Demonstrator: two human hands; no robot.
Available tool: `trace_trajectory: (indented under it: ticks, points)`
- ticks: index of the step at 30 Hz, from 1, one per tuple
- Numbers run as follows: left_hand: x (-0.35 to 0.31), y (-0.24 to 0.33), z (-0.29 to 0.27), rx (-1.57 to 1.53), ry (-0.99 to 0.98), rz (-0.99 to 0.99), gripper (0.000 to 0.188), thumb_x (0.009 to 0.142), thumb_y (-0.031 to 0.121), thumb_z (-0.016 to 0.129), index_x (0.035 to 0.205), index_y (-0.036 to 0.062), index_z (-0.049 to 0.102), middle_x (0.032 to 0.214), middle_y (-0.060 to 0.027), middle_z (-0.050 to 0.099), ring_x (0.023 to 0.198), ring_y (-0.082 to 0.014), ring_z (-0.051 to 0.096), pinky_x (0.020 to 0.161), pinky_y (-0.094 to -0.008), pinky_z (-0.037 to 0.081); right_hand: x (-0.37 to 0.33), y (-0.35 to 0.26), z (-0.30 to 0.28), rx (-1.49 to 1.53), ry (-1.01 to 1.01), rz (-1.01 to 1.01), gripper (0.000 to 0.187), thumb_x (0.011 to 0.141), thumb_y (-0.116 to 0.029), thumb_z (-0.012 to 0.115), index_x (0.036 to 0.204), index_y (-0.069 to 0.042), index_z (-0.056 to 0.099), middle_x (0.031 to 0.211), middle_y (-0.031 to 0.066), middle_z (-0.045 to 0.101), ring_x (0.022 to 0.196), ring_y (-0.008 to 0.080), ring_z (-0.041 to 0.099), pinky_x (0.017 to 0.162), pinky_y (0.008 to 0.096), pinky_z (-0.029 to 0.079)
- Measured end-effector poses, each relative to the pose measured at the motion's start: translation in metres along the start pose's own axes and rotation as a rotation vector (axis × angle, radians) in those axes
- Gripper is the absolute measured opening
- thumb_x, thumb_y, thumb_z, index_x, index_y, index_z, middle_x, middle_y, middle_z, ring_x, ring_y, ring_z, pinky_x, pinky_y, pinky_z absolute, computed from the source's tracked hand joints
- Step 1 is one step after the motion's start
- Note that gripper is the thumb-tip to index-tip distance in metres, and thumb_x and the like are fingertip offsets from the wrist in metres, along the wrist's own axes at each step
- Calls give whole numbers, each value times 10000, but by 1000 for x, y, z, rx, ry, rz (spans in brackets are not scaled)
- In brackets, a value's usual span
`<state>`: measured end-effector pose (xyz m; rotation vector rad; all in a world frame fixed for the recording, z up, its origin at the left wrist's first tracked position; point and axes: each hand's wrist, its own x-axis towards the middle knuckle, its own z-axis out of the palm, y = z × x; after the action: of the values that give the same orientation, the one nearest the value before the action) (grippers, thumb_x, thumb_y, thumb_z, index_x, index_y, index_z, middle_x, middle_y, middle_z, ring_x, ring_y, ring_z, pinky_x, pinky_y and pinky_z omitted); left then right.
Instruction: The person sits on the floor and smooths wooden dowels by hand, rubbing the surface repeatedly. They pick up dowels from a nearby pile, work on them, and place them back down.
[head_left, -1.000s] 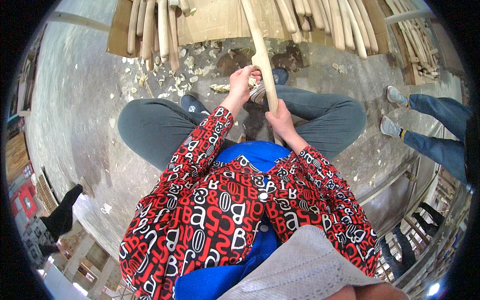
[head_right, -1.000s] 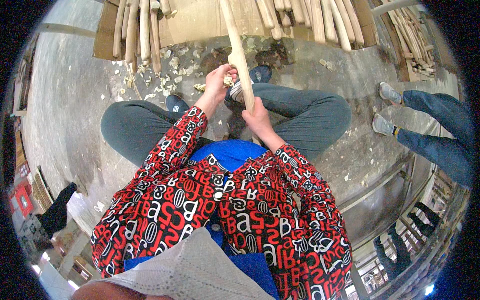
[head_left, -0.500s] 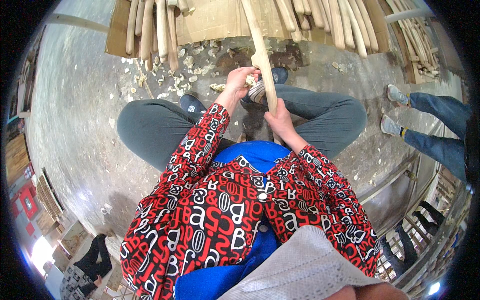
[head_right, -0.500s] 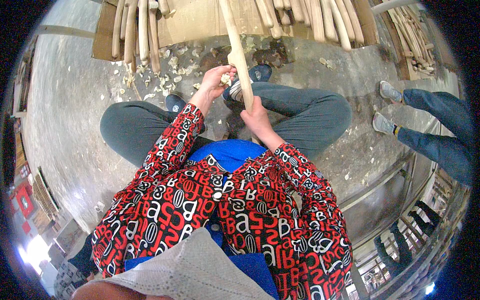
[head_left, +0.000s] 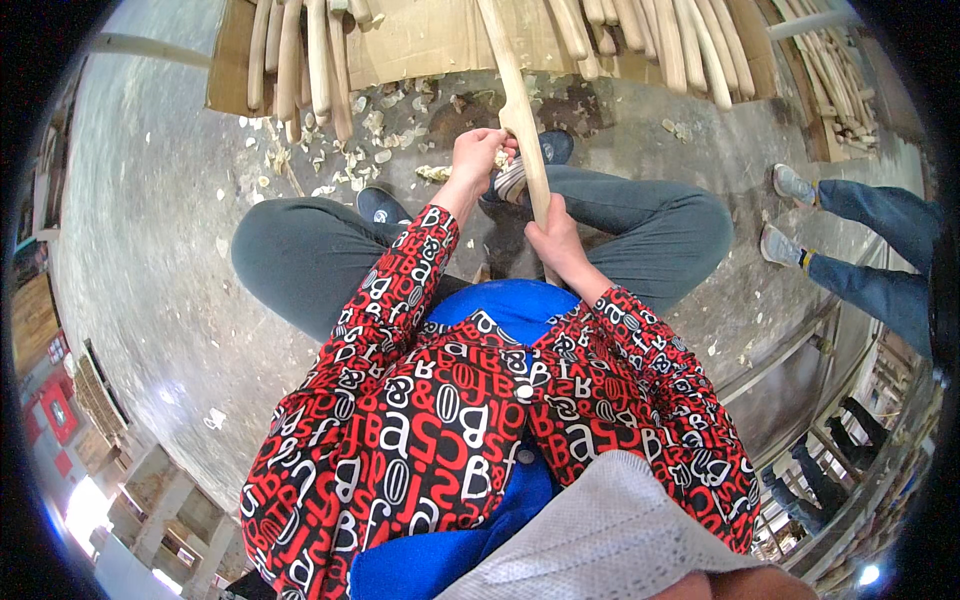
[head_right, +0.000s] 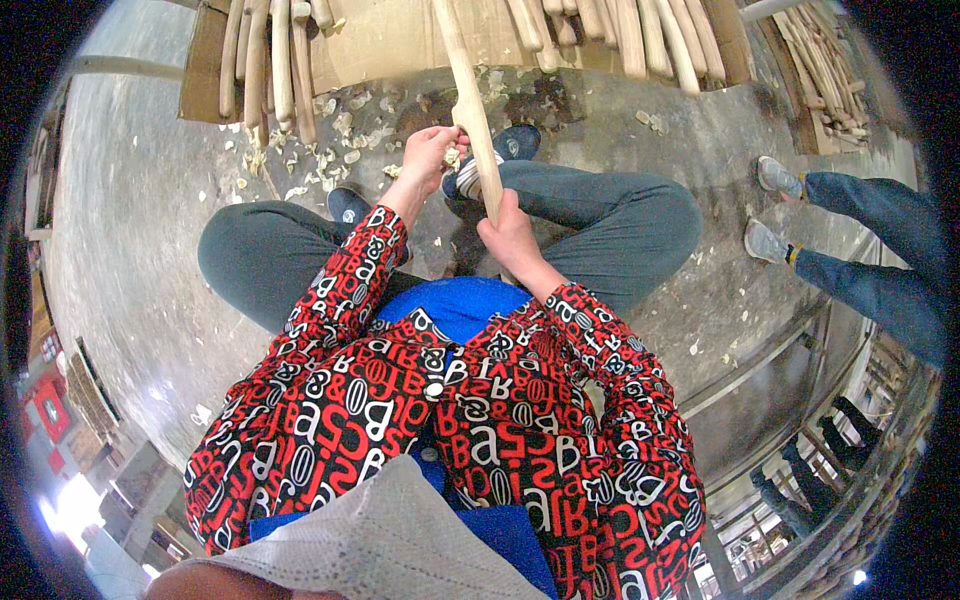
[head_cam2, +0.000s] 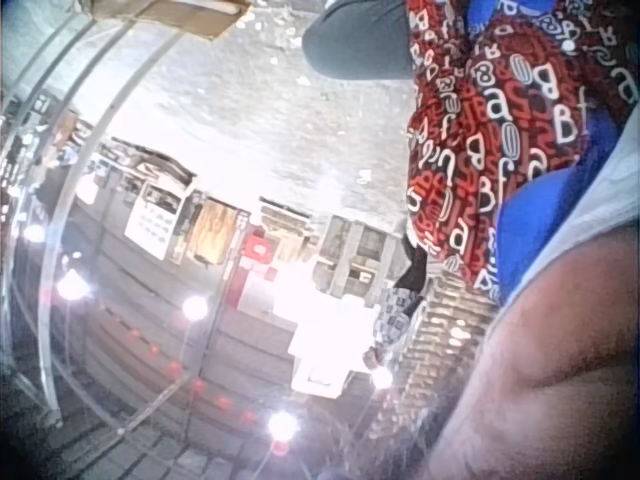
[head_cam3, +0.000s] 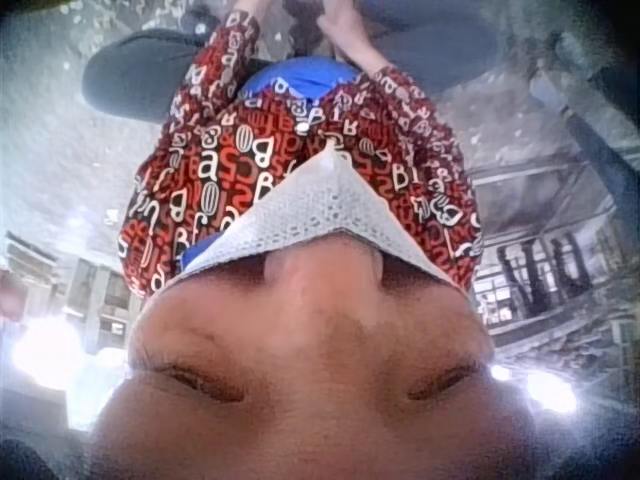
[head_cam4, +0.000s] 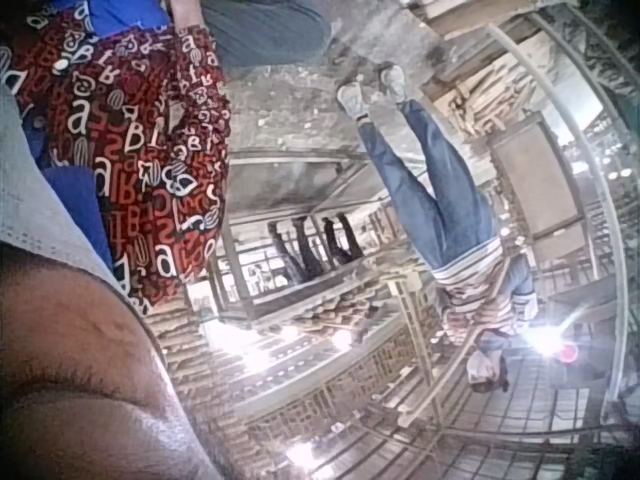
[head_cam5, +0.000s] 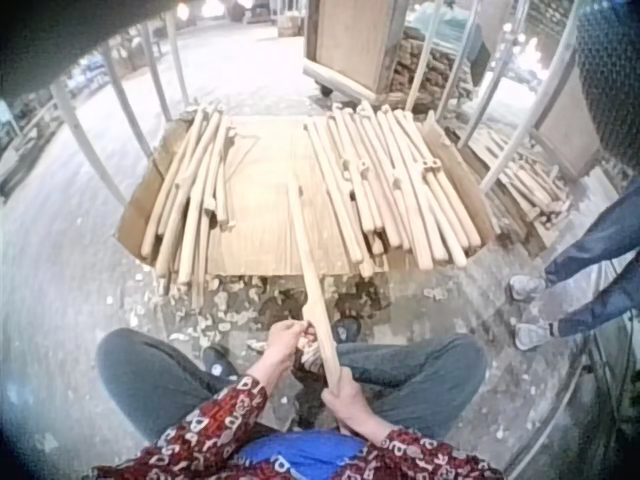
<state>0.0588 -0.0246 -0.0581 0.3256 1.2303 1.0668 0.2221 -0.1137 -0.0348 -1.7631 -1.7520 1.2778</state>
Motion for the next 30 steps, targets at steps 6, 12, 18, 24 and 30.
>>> trace_trajectory:
  ticks: [6, 12, 18, 24, 30]
  points:
    - [9, -2, -3, 166, -7, 49, 124, 852, 98, 561, 842, -20, 598, 737, -87, 630, 555, -123, 566, 493, -257, 482, 0, 2, 2, -36, 6, -31, 370, 752, -134, 563, 1033, -9, 357, 832, 312, 570, 814, 503, 564, 711, 526, 452]
    - [15, -5, -2, 326, 3, 123, 135, 835, 117, 538, 795, -4, 582, 685, -81, 616, 539, -135, 561, 483, -271, 464, 3, 12, 3, 104, 41, -121, 402, 760, -120, 572, 1099, -4, 390, 747, 203, 552, 659, 358, 581, 600, 429, 480]
    - [8, -24, -16, 96, 49, 72, 127, 835, 107, 513, 834, -5, 572, 746, -99, 634, 574, -148, 577, 507, -281, 470, 7, 0, -8, 740, -313, 227, 425, 802, -57, 539, 1207, -45, 411, 669, 29, 462, 482, 122, 458, 426, 274, 410]
    - [1, 0, 7, -94, -47, 249, 145, 858, 58, 450, 947, 36, 562, 891, -88, 637, 647, -148, 591, 530, -279, 491, 13, 8, -30, 1632, -818, 325, 476, 836, -162, 504, 1284, -40, 402, 610, 19, 400, 452, 123, 392, 391, 269, 371]
    - [-3, 21, 19, 9, -117, 298, 154, 894, 187, 566, 955, 46, 578, 822, -54, 623, 640, -114, 589, 537, -267, 475, 13, 12, -32, 1867, -952, 302, 525, 832, -197, 496, 1317, -21, 399, 623, 23, 409, 463, 113, 403, 400, 259, 393]
